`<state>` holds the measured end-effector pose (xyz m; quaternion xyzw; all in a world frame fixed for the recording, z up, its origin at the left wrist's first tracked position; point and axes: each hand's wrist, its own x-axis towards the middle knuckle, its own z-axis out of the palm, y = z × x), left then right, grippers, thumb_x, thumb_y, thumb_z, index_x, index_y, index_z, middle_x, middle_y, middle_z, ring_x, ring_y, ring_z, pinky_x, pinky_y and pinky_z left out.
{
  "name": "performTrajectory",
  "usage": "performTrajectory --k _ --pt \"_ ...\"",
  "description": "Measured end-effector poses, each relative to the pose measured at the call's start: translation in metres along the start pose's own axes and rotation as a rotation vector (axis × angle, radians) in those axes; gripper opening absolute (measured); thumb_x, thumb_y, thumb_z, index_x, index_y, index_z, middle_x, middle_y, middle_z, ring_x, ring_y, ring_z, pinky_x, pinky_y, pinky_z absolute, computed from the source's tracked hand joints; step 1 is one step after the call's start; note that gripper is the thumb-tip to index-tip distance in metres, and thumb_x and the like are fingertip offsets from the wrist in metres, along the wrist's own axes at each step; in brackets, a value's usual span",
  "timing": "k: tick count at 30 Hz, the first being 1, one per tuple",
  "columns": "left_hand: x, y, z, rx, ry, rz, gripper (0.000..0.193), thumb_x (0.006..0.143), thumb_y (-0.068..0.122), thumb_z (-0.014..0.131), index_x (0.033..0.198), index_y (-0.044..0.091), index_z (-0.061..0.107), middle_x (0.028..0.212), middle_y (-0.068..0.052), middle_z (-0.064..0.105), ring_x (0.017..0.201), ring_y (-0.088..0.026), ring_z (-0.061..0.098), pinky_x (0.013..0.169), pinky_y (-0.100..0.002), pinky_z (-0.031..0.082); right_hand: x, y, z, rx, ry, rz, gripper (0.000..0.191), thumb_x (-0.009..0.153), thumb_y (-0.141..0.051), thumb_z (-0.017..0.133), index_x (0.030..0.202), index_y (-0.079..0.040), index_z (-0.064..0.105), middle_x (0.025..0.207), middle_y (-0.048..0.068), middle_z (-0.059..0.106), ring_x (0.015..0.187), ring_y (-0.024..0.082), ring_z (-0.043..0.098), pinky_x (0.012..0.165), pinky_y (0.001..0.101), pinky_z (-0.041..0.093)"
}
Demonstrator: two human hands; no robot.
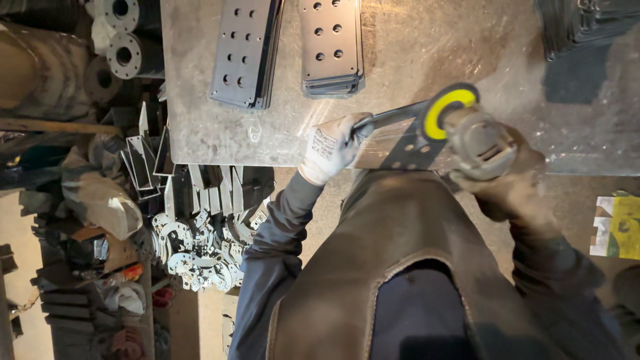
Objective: The person holds flat drilled metal plates by hand and grinds their edges and surfaces with an angle grinder, producing sparks, then places the finished plate on a stack and picks up the next plate to repeat the process.
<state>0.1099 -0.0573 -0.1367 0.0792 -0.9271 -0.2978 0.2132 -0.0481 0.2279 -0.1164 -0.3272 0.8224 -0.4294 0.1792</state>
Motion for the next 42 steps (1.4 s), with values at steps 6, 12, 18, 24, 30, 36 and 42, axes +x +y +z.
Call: performTrajectory --k 6,12,18,24,30,36,42 --pt "0.001 0.009 0.014 0.055 -0.061 -0.016 0.037 0.086 0.009 0.070 0.122 0.013 0.064 0.101 -0.012 0.076 0.087 -0.032 0.074 0.073 -0.039 0.058 -0.001 -0.047 -0.005 -0.107 0.070 -0.224 0.081 0.073 -0.031 0.093 0.140 -0.002 0.057 0.122 0.014 0.072 0.108 0.023 0.073 0.091 0.0360 0.060" --pt "-0.001 0.008 0.023 0.094 -0.093 -0.040 0.037 0.085 0.010 0.072 0.121 0.012 0.064 0.096 -0.012 0.075 0.083 -0.032 0.073 0.070 -0.041 0.057 0.012 -0.054 -0.006 -0.224 0.091 -0.381 0.079 0.074 -0.029 0.094 0.136 0.002 0.058 0.119 0.017 0.072 0.103 0.028 0.073 0.087 0.0370 0.061" --pt "-0.001 0.007 0.022 0.097 -0.045 0.012 0.027 0.094 0.019 0.074 0.118 0.013 0.064 0.094 -0.011 0.075 0.079 -0.032 0.073 0.067 -0.041 0.055 0.024 -0.009 -0.001 0.158 -0.053 -0.234 0.078 0.069 -0.019 0.094 0.135 0.002 0.059 0.120 0.012 0.071 0.106 0.018 0.069 0.094 0.0338 0.058" --pt "-0.004 0.004 0.018 0.056 0.009 0.039 0.025 0.096 0.022 0.074 0.116 0.013 0.064 0.095 -0.010 0.076 0.081 -0.031 0.074 0.068 -0.039 0.056 0.033 0.036 0.012 0.478 -0.173 -0.016 0.056 0.073 -0.005 0.087 0.125 0.000 0.066 0.114 0.005 0.071 0.101 0.012 0.068 0.090 0.0307 0.058" --pt "-0.012 -0.002 0.013 0.008 -0.009 0.004 0.026 0.091 0.014 0.075 0.116 0.011 0.066 0.092 -0.012 0.074 0.079 -0.031 0.074 0.068 -0.038 0.057 0.026 0.047 0.005 0.684 -0.161 0.284 0.049 0.075 -0.002 0.079 0.123 -0.002 0.066 0.105 0.003 0.072 0.092 0.012 0.068 0.082 0.0290 0.057" --pt "-0.020 -0.006 0.007 -0.030 -0.061 -0.003 0.031 0.088 0.007 0.072 0.118 0.010 0.067 0.093 -0.014 0.074 0.079 -0.032 0.073 0.070 -0.038 0.057 0.023 0.061 -0.002 0.721 -0.077 0.297 0.045 0.077 -0.004 0.077 0.121 -0.005 0.068 0.108 -0.001 0.071 0.095 0.010 0.066 0.082 0.0272 0.055" --pt "-0.023 -0.007 0.005 -0.061 -0.048 0.001 0.025 0.093 0.009 0.072 0.117 0.009 0.068 0.095 -0.014 0.075 0.081 -0.032 0.074 0.072 -0.038 0.058 0.026 0.092 -0.003 0.701 -0.038 0.405 0.036 0.082 -0.007 0.076 0.117 -0.003 0.069 0.101 0.002 0.068 0.087 0.012 0.065 0.074 0.0291 0.055"
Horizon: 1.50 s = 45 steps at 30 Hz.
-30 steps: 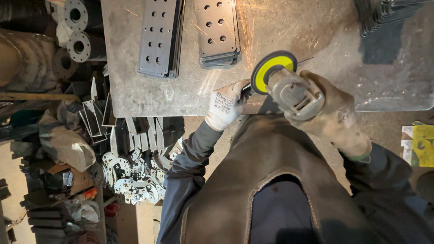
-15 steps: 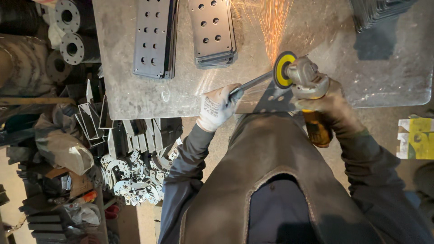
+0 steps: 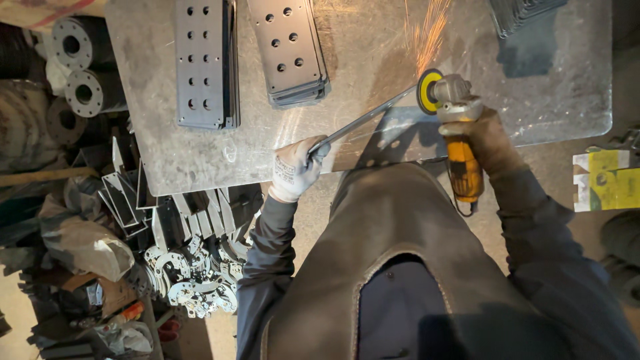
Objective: The person holds flat drilled metal plates by hand and grinds their edges and surfaces with an angle grinder, producing sparks, then places the finished plate on a stack and picks up the next plate to repeat the process.
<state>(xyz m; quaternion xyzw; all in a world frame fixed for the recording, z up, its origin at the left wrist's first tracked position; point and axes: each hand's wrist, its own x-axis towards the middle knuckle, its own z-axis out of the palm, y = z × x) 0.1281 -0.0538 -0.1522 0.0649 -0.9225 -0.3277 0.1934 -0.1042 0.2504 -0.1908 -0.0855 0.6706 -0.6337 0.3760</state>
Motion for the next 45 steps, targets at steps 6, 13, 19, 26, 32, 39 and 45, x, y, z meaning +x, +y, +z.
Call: performTrajectory --k 6,13,19,26,32,39,45 --pt "-0.006 -0.006 0.000 0.021 0.001 -0.007 0.020 0.093 0.011 0.071 0.113 0.009 0.071 0.091 -0.014 0.074 0.079 -0.032 0.074 0.070 -0.037 0.058 0.005 0.010 -0.014 0.070 -0.044 -0.064 0.025 0.092 -0.016 0.066 0.111 -0.001 0.070 0.094 0.008 0.070 0.078 0.017 0.068 0.069 0.0306 0.058" --pt "-0.029 -0.046 -0.008 -0.058 0.062 -0.133 0.012 0.096 0.018 0.074 0.105 0.010 0.073 0.086 -0.011 0.074 0.073 -0.024 0.074 0.066 -0.034 0.056 0.004 0.022 -0.011 0.122 0.053 0.024 0.026 0.090 -0.013 0.065 0.113 -0.001 0.068 0.088 0.008 0.067 0.072 0.018 0.066 0.061 0.0325 0.057" --pt "-0.050 -0.067 -0.016 -0.034 -0.075 -0.402 0.021 0.091 0.023 0.075 0.107 0.009 0.077 0.085 -0.012 0.074 0.073 -0.025 0.073 0.067 -0.036 0.056 -0.022 0.038 -0.014 -0.027 0.129 -0.113 0.024 0.089 -0.002 0.068 0.113 0.001 0.067 0.104 0.003 0.066 0.087 0.013 0.065 0.075 0.0270 0.056" --pt "-0.038 -0.065 -0.005 0.413 -0.300 -0.125 0.022 0.093 0.039 0.070 0.090 0.018 0.073 0.078 -0.008 0.072 0.072 -0.030 0.070 0.064 -0.045 0.053 -0.056 0.043 -0.013 0.174 0.165 -0.133 0.039 0.082 0.004 0.070 0.119 -0.008 0.069 0.108 -0.002 0.060 0.096 0.007 0.061 0.079 0.0221 0.053" --pt "0.017 -0.053 0.056 0.488 -0.427 0.092 0.019 0.093 0.034 0.061 0.096 0.015 0.065 0.078 -0.009 0.070 0.072 -0.030 0.070 0.062 -0.045 0.053 -0.070 0.033 -0.004 -0.361 0.225 -0.287 0.025 0.082 0.004 0.072 0.106 0.001 0.071 0.126 0.004 0.064 0.117 0.014 0.062 0.096 0.0270 0.053" --pt "0.068 -0.031 0.098 0.469 -0.578 0.008 0.026 0.094 0.038 0.060 0.098 0.013 0.066 0.092 -0.013 0.072 0.085 -0.034 0.072 0.073 -0.048 0.055 -0.083 0.019 0.004 -0.082 0.197 -0.240 0.048 0.074 0.004 0.067 0.122 0.003 0.067 0.140 0.004 0.057 0.132 0.015 0.054 0.109 0.0238 0.046" --pt "0.069 -0.025 0.095 0.267 -0.545 -0.043 0.044 0.096 0.053 0.057 0.107 0.012 0.069 0.098 -0.015 0.074 0.091 -0.037 0.070 0.078 -0.047 0.053 -0.083 0.038 -0.003 0.069 0.244 -0.152 0.055 0.074 0.005 0.070 0.128 0.001 0.065 0.134 0.003 0.058 0.119 0.014 0.057 0.096 0.0247 0.051"
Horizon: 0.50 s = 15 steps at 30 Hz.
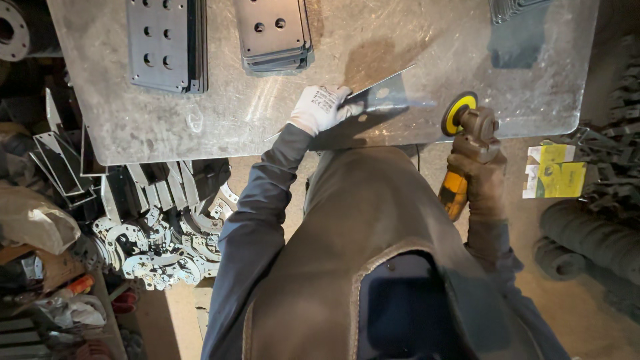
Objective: The person holds flat drilled metal plates by hand and grinds their edges and surfaces with an angle grinder, producing sparks, then places the finished plate on a stack and picks up the next plate to repeat the process.
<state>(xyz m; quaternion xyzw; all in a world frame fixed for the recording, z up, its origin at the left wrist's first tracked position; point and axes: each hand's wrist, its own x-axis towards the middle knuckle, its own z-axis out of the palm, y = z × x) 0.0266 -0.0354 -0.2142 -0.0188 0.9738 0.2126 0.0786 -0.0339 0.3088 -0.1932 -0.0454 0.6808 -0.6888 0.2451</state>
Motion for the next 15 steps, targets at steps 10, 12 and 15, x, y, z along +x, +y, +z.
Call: performTrajectory --k 10,12,15 --pt "-0.008 -0.015 0.007 -0.286 -0.056 -0.064 0.038 0.101 0.036 0.049 0.125 0.016 0.070 0.115 -0.012 0.074 0.105 -0.034 0.069 0.090 -0.045 0.053 0.005 -0.001 0.006 -0.028 -0.010 0.008 0.071 0.067 0.005 0.070 0.138 -0.001 0.062 0.131 -0.003 0.058 0.107 0.007 0.059 0.088 0.0210 0.054" --pt "-0.013 -0.021 0.007 -0.339 0.032 0.030 0.039 0.102 0.037 0.054 0.128 0.013 0.069 0.122 -0.015 0.072 0.111 -0.036 0.068 0.093 -0.044 0.052 0.002 -0.005 0.007 -0.047 -0.016 0.020 0.069 0.069 0.006 0.070 0.138 -0.001 0.063 0.130 -0.002 0.057 0.105 0.006 0.059 0.087 0.0201 0.054" --pt "-0.023 -0.028 0.003 -0.542 0.044 0.052 0.041 0.103 0.038 0.056 0.133 0.011 0.065 0.125 -0.015 0.070 0.114 -0.034 0.069 0.096 -0.042 0.054 -0.001 -0.009 0.003 -0.112 -0.027 -0.005 0.061 0.076 0.007 0.068 0.137 0.001 0.064 0.132 -0.002 0.056 0.102 0.005 0.055 0.084 0.0188 0.051"
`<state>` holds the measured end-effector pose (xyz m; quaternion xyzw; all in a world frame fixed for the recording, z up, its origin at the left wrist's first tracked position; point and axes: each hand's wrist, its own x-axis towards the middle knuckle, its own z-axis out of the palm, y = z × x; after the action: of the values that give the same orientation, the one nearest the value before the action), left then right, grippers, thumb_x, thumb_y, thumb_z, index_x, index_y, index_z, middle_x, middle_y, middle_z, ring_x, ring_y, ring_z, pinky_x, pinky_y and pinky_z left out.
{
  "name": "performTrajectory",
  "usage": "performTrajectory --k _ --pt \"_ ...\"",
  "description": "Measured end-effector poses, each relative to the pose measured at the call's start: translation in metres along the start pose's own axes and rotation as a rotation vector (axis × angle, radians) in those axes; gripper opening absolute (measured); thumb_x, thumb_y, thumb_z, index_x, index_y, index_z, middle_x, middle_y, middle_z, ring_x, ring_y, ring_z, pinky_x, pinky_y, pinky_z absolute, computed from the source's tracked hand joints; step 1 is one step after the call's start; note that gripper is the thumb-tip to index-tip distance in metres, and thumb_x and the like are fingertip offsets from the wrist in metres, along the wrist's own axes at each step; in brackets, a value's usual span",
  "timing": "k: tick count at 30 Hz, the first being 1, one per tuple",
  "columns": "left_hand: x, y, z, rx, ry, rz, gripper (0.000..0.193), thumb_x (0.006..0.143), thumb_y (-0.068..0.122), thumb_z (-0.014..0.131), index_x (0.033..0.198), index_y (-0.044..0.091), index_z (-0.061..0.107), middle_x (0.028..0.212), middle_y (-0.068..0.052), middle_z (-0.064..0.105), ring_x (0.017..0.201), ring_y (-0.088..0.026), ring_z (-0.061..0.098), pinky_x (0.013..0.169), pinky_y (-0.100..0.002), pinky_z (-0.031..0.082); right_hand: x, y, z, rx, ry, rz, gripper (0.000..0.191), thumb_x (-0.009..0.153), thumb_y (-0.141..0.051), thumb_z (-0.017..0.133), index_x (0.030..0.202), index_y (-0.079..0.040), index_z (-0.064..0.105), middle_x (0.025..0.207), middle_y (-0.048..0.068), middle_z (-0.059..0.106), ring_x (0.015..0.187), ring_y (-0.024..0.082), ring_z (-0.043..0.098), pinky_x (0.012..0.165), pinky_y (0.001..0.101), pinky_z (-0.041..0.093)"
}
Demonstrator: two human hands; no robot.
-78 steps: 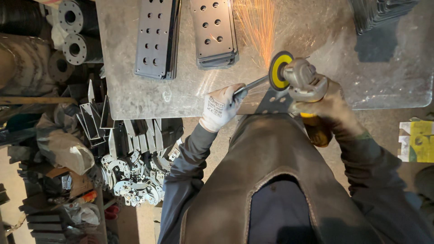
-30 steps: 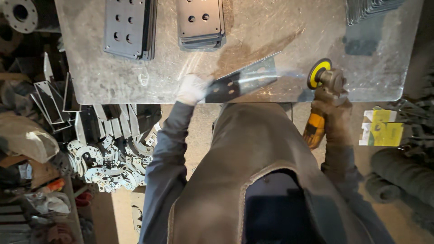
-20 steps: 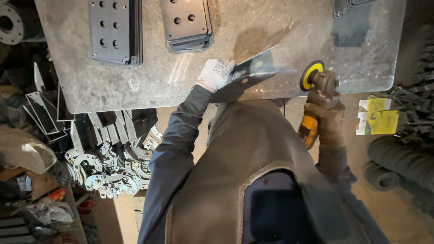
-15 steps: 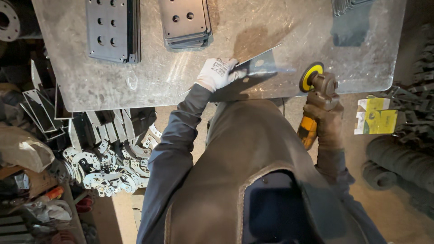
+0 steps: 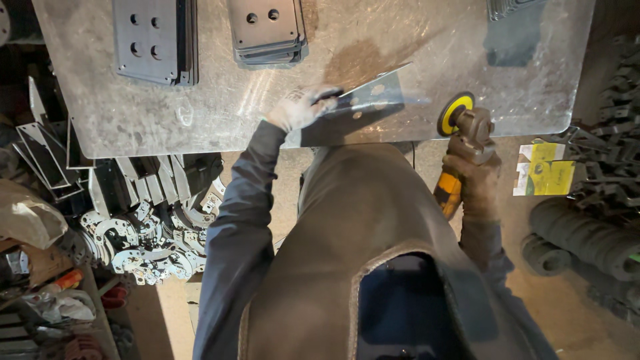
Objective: The person holds flat drilled metal plates by hand and grinds their edges and surfaces with an angle grinder, producing sparks, then places the finished plate on a stack and picks up the next plate to repeat the process.
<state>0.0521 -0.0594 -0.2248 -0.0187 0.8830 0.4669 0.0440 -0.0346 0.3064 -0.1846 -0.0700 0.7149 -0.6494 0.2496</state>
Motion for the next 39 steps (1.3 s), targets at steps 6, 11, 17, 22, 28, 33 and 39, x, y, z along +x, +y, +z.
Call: performTrajectory --k 6,11,17,22,28,33,39 --pt "0.022 0.024 0.012 0.379 -0.086 0.018 0.036 0.099 0.037 0.059 0.123 0.012 0.066 0.111 -0.014 0.073 0.099 -0.034 0.070 0.081 -0.045 0.054 -0.003 0.006 -0.015 0.179 -0.001 0.053 0.064 0.076 0.009 0.071 0.138 -0.002 0.062 0.116 0.000 0.054 0.094 0.007 0.053 0.078 0.0198 0.050" --pt "0.076 0.047 0.070 0.635 -0.019 0.141 0.026 0.101 0.028 0.057 0.117 0.010 0.065 0.094 -0.010 0.073 0.087 -0.031 0.072 0.070 -0.046 0.055 -0.014 0.012 -0.023 0.017 0.046 -0.048 0.045 0.073 0.007 0.071 0.117 0.001 0.068 0.134 0.001 0.062 0.123 0.013 0.058 0.102 0.0234 0.050" --pt "0.081 0.045 0.082 0.667 -0.130 0.100 0.017 0.095 0.026 0.057 0.103 0.014 0.065 0.089 -0.010 0.074 0.083 -0.032 0.073 0.068 -0.048 0.055 -0.014 0.023 -0.037 -0.273 -0.014 -0.201 0.031 0.073 0.007 0.075 0.103 0.000 0.071 0.127 0.005 0.068 0.127 0.015 0.061 0.106 0.0271 0.052" --pt "0.075 0.048 0.087 0.639 -0.125 -0.021 0.015 0.096 0.027 0.057 0.103 0.015 0.065 0.088 -0.012 0.074 0.082 -0.033 0.073 0.066 -0.047 0.055 -0.012 0.037 -0.041 -0.070 0.041 0.053 0.041 0.068 0.003 0.079 0.108 0.000 0.073 0.122 0.004 0.070 0.113 0.012 0.065 0.097 0.0271 0.054" --pt "0.050 0.048 0.115 0.630 -0.142 -0.010 0.020 0.100 0.030 0.055 0.102 0.012 0.062 0.091 -0.011 0.073 0.084 -0.031 0.073 0.067 -0.045 0.055 -0.008 0.046 -0.043 -0.177 0.029 0.059 0.061 0.067 -0.003 0.088 0.124 0.000 0.066 0.118 0.005 0.071 0.108 0.013 0.066 0.097 0.0303 0.055" --pt "0.041 0.040 0.127 0.759 -0.117 0.033 0.014 0.095 0.017 0.052 0.105 0.013 0.061 0.095 -0.008 0.072 0.089 -0.027 0.073 0.072 -0.043 0.056 0.000 0.048 -0.039 -0.195 -0.025 0.042 0.065 0.067 -0.005 0.092 0.124 0.002 0.063 0.117 0.007 0.072 0.108 0.015 0.068 0.096 0.0319 0.057" --pt "0.034 0.042 0.139 0.764 -0.135 0.027 0.019 0.094 0.018 0.053 0.110 0.012 0.060 0.099 -0.009 0.070 0.091 -0.027 0.072 0.072 -0.043 0.057 0.019 0.045 -0.048 -0.354 -0.148 -0.008 0.065 0.068 -0.009 0.093 0.124 0.003 0.062 0.115 0.007 0.072 0.103 0.014 0.069 0.092 0.0315 0.058"
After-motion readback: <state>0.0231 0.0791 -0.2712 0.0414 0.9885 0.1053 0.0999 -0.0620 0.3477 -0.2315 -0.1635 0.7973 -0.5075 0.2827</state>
